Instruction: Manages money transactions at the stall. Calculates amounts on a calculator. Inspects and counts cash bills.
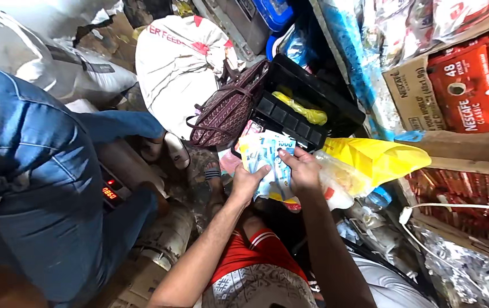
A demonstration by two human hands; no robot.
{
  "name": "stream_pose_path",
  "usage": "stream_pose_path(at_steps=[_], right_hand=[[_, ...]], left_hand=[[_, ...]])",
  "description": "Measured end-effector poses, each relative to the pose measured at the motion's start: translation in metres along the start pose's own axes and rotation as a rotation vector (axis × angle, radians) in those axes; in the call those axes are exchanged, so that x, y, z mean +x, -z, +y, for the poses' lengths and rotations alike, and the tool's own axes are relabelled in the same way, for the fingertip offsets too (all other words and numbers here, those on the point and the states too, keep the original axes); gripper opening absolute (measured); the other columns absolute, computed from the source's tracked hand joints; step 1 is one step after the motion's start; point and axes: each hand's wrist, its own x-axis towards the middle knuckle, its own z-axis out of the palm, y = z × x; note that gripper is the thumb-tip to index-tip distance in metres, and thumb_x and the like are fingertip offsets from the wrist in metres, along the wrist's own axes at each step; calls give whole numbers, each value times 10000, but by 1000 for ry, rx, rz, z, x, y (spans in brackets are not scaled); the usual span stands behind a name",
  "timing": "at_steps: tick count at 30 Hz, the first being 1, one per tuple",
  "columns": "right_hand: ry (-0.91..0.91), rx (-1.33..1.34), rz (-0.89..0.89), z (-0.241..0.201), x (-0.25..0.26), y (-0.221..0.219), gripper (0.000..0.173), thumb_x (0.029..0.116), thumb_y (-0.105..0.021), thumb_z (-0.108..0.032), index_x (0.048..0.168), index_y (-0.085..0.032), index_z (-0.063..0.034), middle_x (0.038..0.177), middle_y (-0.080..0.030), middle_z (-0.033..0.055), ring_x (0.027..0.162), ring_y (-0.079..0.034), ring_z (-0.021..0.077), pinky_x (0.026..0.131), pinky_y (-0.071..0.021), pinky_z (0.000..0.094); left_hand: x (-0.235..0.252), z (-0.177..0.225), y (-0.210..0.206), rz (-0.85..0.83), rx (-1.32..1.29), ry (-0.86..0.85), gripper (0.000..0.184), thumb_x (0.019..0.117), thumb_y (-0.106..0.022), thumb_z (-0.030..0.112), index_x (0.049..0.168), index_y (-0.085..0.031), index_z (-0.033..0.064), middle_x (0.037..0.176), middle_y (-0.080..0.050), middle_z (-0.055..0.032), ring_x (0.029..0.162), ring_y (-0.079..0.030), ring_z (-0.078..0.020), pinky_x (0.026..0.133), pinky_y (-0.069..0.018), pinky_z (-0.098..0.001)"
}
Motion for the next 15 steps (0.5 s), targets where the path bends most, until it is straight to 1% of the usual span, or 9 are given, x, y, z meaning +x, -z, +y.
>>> stream_pose_path(at_steps=[2,3,5,6,7,9,11,13,15], right_hand=[[0,42,41,3,6,2,252,984,-706,-273,1195,-714,-135,1041,-738,85,854,-719,198,765,-623,421],[0,82,63,4,7,6,268,994,-692,-279,1222,-694,-139,1062,-735,84,878,-724,201,784,-627,426],[0,137,72,-1,9,15,288,1014,-659,-261,1271,-653,-131,1097,-723,85,919,-723,197,823,-626,426],[0,125,54,-3,7,17,289,1016,-657,-245,1277,-650,-120,1097,-722,88,920,-722,196,826,-625,423],[0,84,23,-3,5,19,286,1012,-663,-230,1273,-658,-113,1084,-726,89,903,-720,192,812,-624,415],[1,3,-51,-2,-2,16,255,995,-681,-184,1233,-676,-97,1045,-736,92,854,-715,187,764,-620,405],[-9,-23,-114,-1,-6,8,272,982,-690,-148,1243,-680,-72,1047,-738,116,849,-718,206,756,-622,418],[-40,-17,-106,1,-7,0,261,971,-707,-156,1212,-706,-57,1042,-743,124,859,-719,214,770,-619,426],[-53,-18,-68,8,-7,-4,235,967,-717,-208,1151,-733,-62,1007,-749,113,846,-719,209,764,-617,428]], left_hand=[[1,1,1,-3,-34,3,416,848,-840,127,1203,-646,32,1020,-744,-137,865,-739,-257,778,-641,-436],[0,2,3,-5,-63,7,400,879,-816,162,1217,-645,33,1023,-743,-142,864,-738,-260,774,-639,-438],[0,4,8,-13,-98,-2,300,976,-699,199,1217,-637,31,993,-745,-142,831,-737,-245,747,-636,-414],[1,6,11,-18,-97,-9,255,999,-658,166,1203,-638,16,974,-752,-154,808,-741,-250,731,-635,-406],[1,7,12,-30,-87,-13,236,999,-650,122,1198,-636,-5,973,-757,-174,800,-746,-267,726,-635,-410],[0,8,11,-18,-36,-10,285,941,-727,82,1201,-637,6,986,-759,-151,818,-749,-255,743,-641,-407],[2,8,6,28,29,-25,351,875,-797,72,1189,-645,30,1002,-746,-114,850,-739,-224,760,-640,-401],[4,7,1,62,78,-41,361,850,-802,38,1174,-642,35,1003,-740,-98,863,-732,-200,768,-635,-394],[4,7,-2,78,114,-37,344,841,-803,42,1150,-651,41,981,-742,-94,845,-732,-196,748,-634,-392]])
